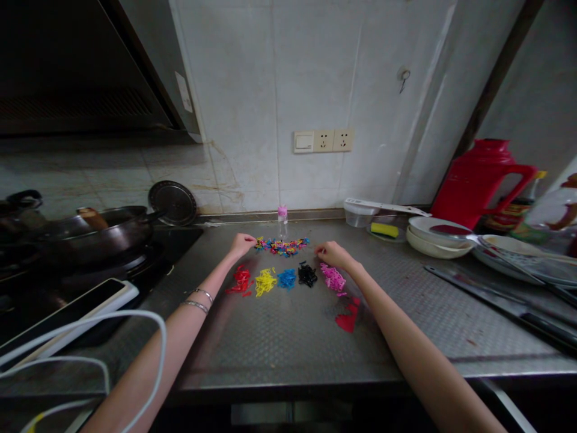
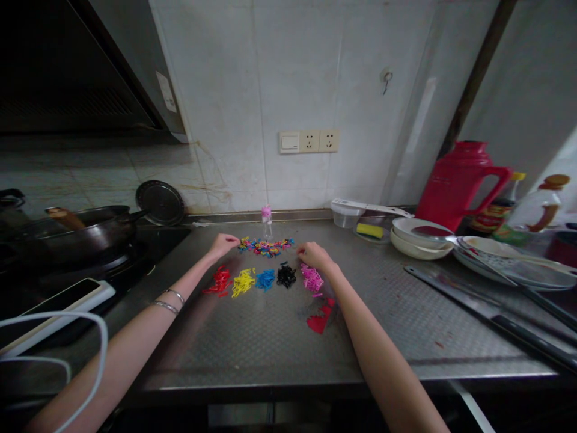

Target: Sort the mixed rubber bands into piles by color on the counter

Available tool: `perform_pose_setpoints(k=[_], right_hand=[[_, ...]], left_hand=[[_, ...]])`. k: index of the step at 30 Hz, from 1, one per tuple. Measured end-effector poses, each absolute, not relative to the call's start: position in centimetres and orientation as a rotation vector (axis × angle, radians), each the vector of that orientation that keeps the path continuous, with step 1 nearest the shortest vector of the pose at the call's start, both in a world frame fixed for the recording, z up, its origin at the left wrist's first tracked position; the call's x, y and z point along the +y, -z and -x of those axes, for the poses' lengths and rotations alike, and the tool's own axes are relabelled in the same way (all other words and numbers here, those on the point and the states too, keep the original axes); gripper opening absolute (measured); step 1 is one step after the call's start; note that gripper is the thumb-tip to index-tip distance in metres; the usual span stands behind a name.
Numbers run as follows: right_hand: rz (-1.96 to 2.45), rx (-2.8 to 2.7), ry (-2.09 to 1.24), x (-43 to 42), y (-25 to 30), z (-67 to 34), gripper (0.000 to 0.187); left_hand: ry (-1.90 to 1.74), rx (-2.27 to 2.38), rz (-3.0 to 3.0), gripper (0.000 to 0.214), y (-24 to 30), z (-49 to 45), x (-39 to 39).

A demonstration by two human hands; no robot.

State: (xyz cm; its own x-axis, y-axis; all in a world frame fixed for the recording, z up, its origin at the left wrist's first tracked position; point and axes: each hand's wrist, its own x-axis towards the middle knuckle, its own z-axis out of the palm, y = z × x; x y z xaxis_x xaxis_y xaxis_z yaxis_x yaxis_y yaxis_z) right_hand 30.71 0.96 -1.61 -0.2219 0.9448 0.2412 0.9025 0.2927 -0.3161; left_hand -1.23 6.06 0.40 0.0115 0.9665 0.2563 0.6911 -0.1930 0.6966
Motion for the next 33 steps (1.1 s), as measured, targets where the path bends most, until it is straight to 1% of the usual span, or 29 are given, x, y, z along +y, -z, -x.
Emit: perform_pose_setpoints(k=[4, 8, 11, 15, 19, 22, 29, 33], right_hand=[[1.550, -2.089, -0.135, 0.7, 1.0, -29.9, 0.026], [1.336, -1.968, -0.240, 0.2, -0.1, -28.3, 0.024], [1.237, -1.879, -0.430, -0.2, -0.5, -26.8, 0.032], [1.093, -1.793, -0.806, -0.6, -0.3, -24.7, 0.046], [0.924, -1.755, -1.033, -1.3, -0.1, -23.0, 0.052], [0.888, -1.747, -1.084, -1.7, -0.3, -22.4, 0.047], [0.976, -1.761, -1.041, -1.8, -0.5, -22.9, 0.027], [1.034, -1.734, -0.982, -1.6, -0.7, -23.5, 0.026]], left_hand=[[-1.011, 1.595, -1.900, 0.028, -0.8, 0.5, 5.1], [-0.998, 1.492, -1.894, 0.028, -1.4, -1.0, 4.0], [-0.964, 1.393, -1.891, 0.030, -2.0, -2.4, 2.8], [-0.879, 1.235, -1.908, 0.029, -2.8, -4.3, 1.1], [-0.848, 1.130, -1.918, 0.031, -3.2, -5.5, -0.4], [-0.840, 1.120, -1.902, 0.031, -3.3, -5.8, -1.1], [-0.824, 1.128, -1.867, 0.031, -3.0, -5.6, -1.4], [-0.822, 1.156, -1.871, 0.034, -2.8, -4.9, -0.9]])
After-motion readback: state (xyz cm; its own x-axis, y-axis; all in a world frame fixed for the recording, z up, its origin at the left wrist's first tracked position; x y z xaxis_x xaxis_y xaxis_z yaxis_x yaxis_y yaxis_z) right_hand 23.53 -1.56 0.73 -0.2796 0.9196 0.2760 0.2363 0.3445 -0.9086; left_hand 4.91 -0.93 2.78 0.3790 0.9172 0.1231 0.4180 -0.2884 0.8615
